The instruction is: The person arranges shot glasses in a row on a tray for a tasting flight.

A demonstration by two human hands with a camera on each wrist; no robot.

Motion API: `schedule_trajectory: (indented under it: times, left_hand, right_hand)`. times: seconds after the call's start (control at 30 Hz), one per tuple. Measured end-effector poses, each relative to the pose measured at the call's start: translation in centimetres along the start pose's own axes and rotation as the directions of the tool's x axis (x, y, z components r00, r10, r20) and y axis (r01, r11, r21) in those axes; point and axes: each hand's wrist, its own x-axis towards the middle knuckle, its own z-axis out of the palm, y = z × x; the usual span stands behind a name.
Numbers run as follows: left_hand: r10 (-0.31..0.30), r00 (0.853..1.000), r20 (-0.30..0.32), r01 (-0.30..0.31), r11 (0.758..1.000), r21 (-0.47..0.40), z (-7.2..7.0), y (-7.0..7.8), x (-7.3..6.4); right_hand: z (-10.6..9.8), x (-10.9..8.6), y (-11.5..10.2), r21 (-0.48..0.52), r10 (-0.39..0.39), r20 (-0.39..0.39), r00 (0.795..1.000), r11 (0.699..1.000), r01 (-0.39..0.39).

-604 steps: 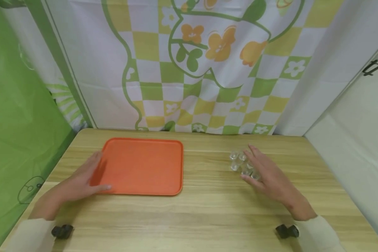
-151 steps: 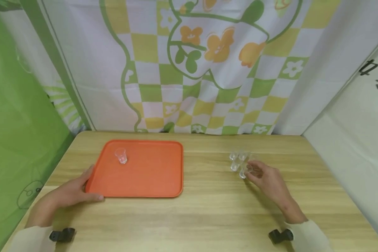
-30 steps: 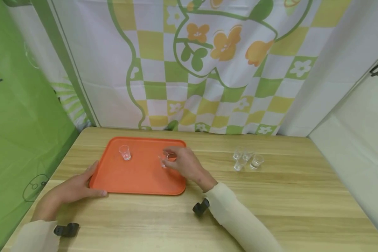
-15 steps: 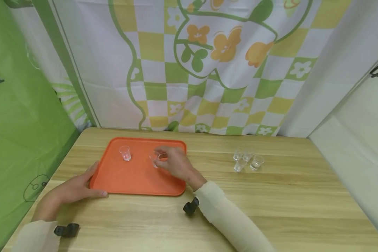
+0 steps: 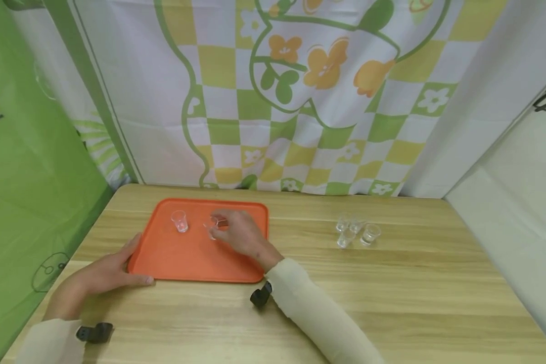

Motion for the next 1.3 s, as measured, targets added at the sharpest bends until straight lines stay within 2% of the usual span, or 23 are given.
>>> schedule_trajectory:
  times: [0.4,0.8,1.07,1.3]
  left_hand:
    - [0.010,1.000,-0.005,-0.010,1.000,0.014,0.0,0.0,0.1]
    - [0.005,1.000,-0.002,-0.005,1.000,0.013,0.0,-0.1,0.0]
    - [-0.014,1.000,0.003,0.014,1.000,0.004,0.1,-0.3,-0.1]
    - [-0.004,1.000,-0.002,0.004,1.000,0.012,-0.1,-0.3,0.0]
  right_hand:
    - [1.1,1.3,-0.5,-0.006,0.002,0.013,1.000,1.000,-0.002]
    - [2.1,2.4,-1.0,0.041,0.012,0.013,1.000,0.999,-0.013]
    - [2.5,2.8,-1.2,0.016,0.012,0.016,1.000,1.000,-0.012]
    - [2.5,3.2,-1.1,0.018,0.002,0.028,1.000,1.000,-0.003]
